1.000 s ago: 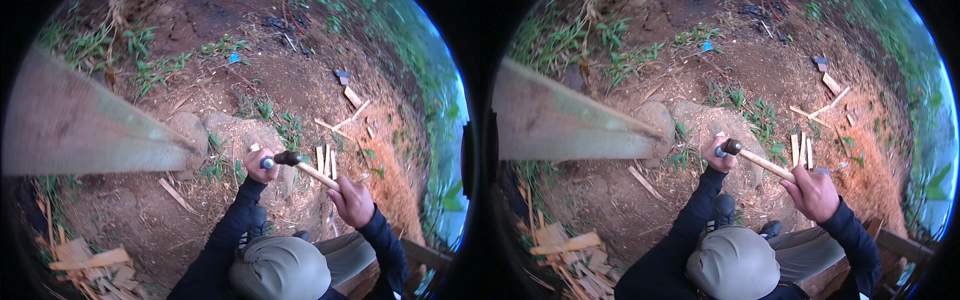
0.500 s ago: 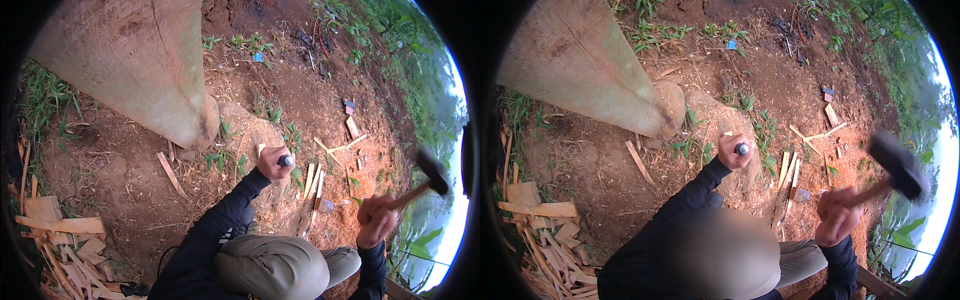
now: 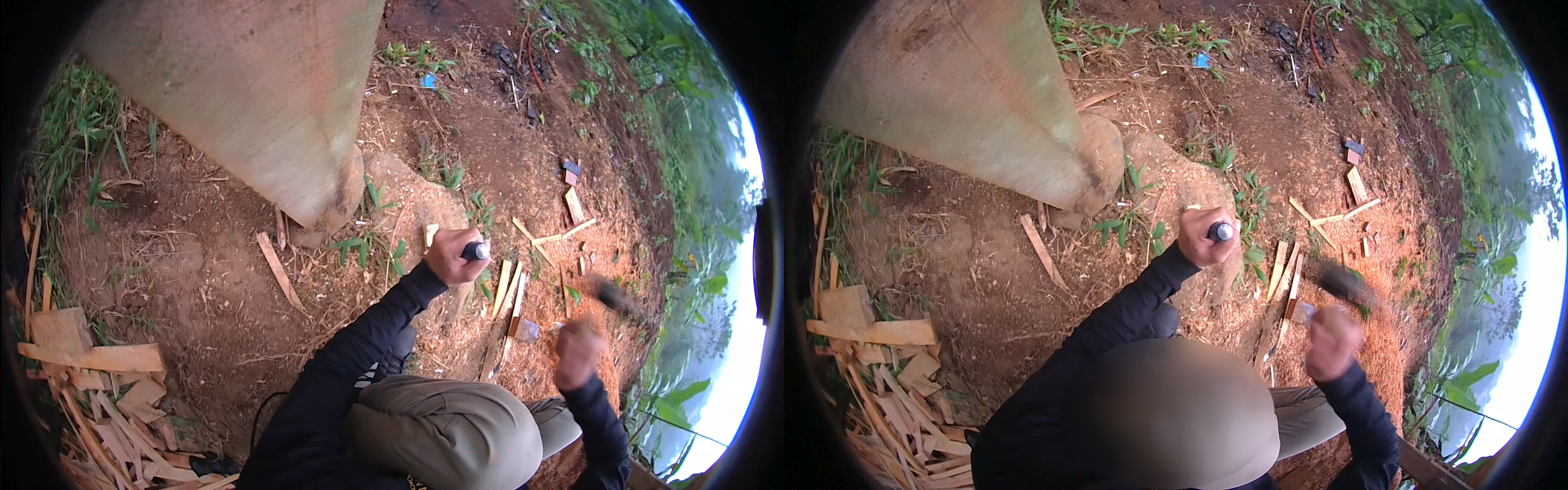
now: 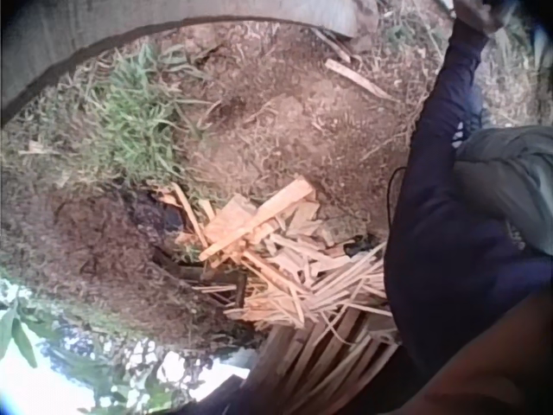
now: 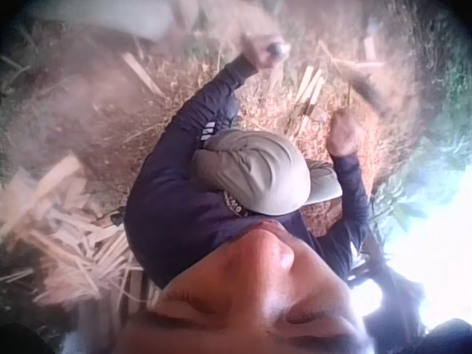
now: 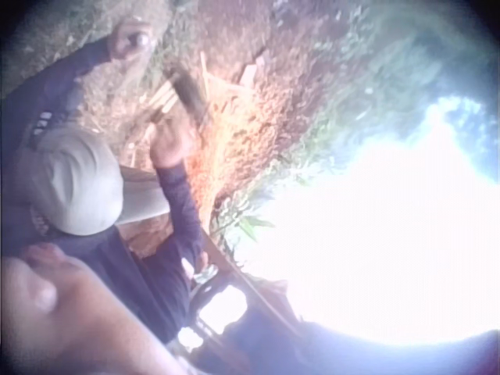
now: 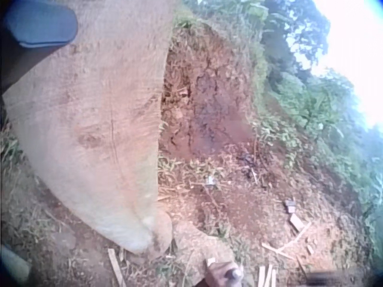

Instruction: The person sits on the ground and uses a hammer and a blue-handled chisel to carve a small piece of wood placed on a rock. They repeatedly strike the chisel to shape the wood, occasionally pausing to inspect the progress.

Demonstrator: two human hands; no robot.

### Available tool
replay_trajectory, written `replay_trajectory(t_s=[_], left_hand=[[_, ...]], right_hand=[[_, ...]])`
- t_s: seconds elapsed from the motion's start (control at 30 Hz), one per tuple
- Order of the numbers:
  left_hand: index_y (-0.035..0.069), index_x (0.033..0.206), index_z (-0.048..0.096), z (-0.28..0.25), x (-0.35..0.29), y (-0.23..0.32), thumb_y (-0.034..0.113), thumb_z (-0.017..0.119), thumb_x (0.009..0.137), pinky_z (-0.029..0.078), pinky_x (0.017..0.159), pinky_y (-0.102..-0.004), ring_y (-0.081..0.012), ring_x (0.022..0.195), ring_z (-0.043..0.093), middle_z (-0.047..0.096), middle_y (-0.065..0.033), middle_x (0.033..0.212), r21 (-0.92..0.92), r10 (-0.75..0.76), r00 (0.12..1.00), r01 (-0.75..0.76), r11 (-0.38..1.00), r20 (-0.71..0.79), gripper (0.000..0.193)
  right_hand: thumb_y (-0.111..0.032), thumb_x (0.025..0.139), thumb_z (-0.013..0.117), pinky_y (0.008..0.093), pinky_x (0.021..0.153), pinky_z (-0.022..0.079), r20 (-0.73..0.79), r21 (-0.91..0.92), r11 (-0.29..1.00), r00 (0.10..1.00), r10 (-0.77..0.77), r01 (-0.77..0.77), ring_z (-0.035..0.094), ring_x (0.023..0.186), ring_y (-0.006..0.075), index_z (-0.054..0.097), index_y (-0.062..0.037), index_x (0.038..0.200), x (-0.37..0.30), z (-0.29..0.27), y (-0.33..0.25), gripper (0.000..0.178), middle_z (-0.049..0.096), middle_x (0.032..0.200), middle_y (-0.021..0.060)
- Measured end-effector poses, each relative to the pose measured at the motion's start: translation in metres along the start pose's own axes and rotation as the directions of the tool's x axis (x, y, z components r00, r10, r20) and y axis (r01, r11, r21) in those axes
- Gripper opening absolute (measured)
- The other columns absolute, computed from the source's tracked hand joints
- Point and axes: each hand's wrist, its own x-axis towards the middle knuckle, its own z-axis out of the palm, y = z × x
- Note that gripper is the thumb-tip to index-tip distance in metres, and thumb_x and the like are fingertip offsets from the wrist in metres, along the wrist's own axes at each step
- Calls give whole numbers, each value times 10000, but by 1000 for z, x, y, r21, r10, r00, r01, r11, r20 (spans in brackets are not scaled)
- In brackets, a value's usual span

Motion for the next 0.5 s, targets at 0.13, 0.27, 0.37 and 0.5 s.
replay_trajectory(t_s=[0.13,0.27,0.37,0.5], left_hand=[[63,661,539,-16,-5,-3,126,675,755,441,430,-326,-215,446,582,554,-69,543,7,8,1000,-8,1000,15,177],[55,670,549,-19,-11,-12,117,665,757,449,435,-329,-222,452,590,564,-68,551,34,-24,1000,24,999,-2,158],[57,674,545,-4,0,-6,125,662,766,454,445,-329,-227,464,597,571,-74,563,20,-3,1000,3,1000,7,164],[58,695,550,-17,-5,-18,160,677,765,450,450,-337,-243,471,588,555,-83,572,9,-33,998,33,999,45,178]], right_hand=[[-231,980,491,325,403,305,-2,129,939,947,322,-319,350,393,191,520,-67,719,49,11,-39,310,420,528,49],[-351,1016,422,281,384,302,-327,816,578,840,433,20,362,409,120,457,-92,716,59,-30,-68,397,436,545,9],[-277,1007,453,413,521,422,-77,307,948,991,112,-83,513,498,250,547,-11,834,45,-2,-39,331,565,654,126],[-164,991,452,382,542,426,171,-169,946,937,305,-278,557,544,278,559,-20,817,58,4,-35,250,524,645,167]])
